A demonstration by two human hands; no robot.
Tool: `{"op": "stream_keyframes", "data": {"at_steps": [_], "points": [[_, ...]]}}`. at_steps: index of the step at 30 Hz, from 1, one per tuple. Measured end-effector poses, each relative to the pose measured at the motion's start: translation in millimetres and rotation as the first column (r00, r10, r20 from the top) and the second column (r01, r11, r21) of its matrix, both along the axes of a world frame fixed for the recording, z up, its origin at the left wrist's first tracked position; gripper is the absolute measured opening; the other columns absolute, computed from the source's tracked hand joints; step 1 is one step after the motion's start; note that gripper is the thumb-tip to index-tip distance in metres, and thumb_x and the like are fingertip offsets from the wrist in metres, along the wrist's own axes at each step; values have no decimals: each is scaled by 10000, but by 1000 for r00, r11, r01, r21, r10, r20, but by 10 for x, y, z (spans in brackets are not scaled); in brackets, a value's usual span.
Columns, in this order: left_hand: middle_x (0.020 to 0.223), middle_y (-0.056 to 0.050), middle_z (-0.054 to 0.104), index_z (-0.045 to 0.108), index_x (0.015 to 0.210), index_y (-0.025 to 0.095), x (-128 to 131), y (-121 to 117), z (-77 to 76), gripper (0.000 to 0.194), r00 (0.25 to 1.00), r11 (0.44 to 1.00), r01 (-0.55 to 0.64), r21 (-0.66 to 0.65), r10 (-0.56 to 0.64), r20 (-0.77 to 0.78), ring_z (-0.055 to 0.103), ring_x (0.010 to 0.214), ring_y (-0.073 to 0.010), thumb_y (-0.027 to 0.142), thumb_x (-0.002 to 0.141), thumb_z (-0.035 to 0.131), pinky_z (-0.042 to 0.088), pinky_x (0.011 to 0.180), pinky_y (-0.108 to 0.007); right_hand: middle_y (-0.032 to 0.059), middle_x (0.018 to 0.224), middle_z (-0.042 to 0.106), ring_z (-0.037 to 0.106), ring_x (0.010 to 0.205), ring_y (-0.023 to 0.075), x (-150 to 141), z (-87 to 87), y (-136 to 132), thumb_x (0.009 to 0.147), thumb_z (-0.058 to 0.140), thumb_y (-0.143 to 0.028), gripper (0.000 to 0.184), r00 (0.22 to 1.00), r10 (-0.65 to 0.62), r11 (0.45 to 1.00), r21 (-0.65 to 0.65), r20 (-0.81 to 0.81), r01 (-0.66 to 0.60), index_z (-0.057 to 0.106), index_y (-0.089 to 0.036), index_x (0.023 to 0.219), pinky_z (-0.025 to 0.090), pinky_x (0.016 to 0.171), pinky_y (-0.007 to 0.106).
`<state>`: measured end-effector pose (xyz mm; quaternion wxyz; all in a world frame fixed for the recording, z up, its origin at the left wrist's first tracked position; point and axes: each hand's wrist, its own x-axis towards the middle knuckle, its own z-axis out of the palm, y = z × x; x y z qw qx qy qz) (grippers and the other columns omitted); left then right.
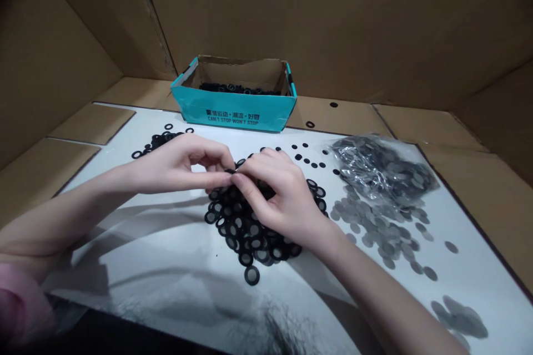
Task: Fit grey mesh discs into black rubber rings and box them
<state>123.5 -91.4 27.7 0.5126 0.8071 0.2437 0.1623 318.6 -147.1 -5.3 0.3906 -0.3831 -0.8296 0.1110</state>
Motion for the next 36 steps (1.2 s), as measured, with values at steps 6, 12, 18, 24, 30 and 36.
{"op": "stream_keyframes", "data": {"at_steps": [6, 12, 18, 24, 30, 36], "points": [[659, -10, 639, 508, 833, 116, 65, -64, -11, 88, 988, 978, -18, -207, 49, 147, 656, 570, -93, 169, 886, 554, 556, 559, -177, -11, 628, 529, 484, 597, 111, -38, -16, -34, 896, 509, -137, 192, 983, -43, 998, -46, -178, 36, 516, -214, 720, 387, 564, 271], [586, 9, 622, 556, 759, 111, 0, 11, 43, 114, 1000, 977, 8, -215, -3, 23, 627, 502, -83, 166, 822, 634, 488, 487, -145, -9, 624, 551, 479, 606, 122, -82, -75, -63, 883, 523, -137, 177, 984, -43, 999, -29, -171, 38, 530, -213, 724, 394, 622, 301], [605, 0, 642, 638, 806, 93, 1, 5, 43, 145, 993, 998, -55, -10, 56, 101, 632, 559, -92, 204, 761, 720, 510, 531, -165, -9, 637, 528, 475, 611, 122, -27, -35, -27, 911, 505, -224, 210, 970, -55, 978, -207, -239, 5, 532, -210, 703, 364, 592, 280], [737, -22, 704, 656, 886, 97, 15, -78, 45, 218, 967, 926, -133, 352, 45, 249, 659, 633, -87, 227, 748, 763, 535, 624, -159, -24, 671, 518, 479, 664, 114, -37, -137, -42, 938, 487, -420, 330, 826, -36, 792, -521, -562, -320, 540, -208, 691, 360, 624, 253], [713, 7, 715, 661, 850, 120, 25, -133, -3, 158, 964, 801, -171, 574, 15, 266, 655, 613, -69, 256, 800, 724, 503, 628, -137, -20, 662, 494, 466, 666, 127, -58, -125, -62, 913, 514, -456, 353, 782, -58, 735, -557, -621, -387, 547, -204, 668, 355, 638, 267], [665, 22, 694, 643, 804, 122, 18, -172, -9, 148, 964, 757, -216, 617, 66, 257, 629, 574, -61, 250, 808, 716, 474, 580, -130, -11, 650, 490, 464, 659, 139, -68, -86, -69, 901, 524, -472, 357, 779, -56, 729, -559, -625, -396, 552, -210, 661, 362, 629, 279]]}}
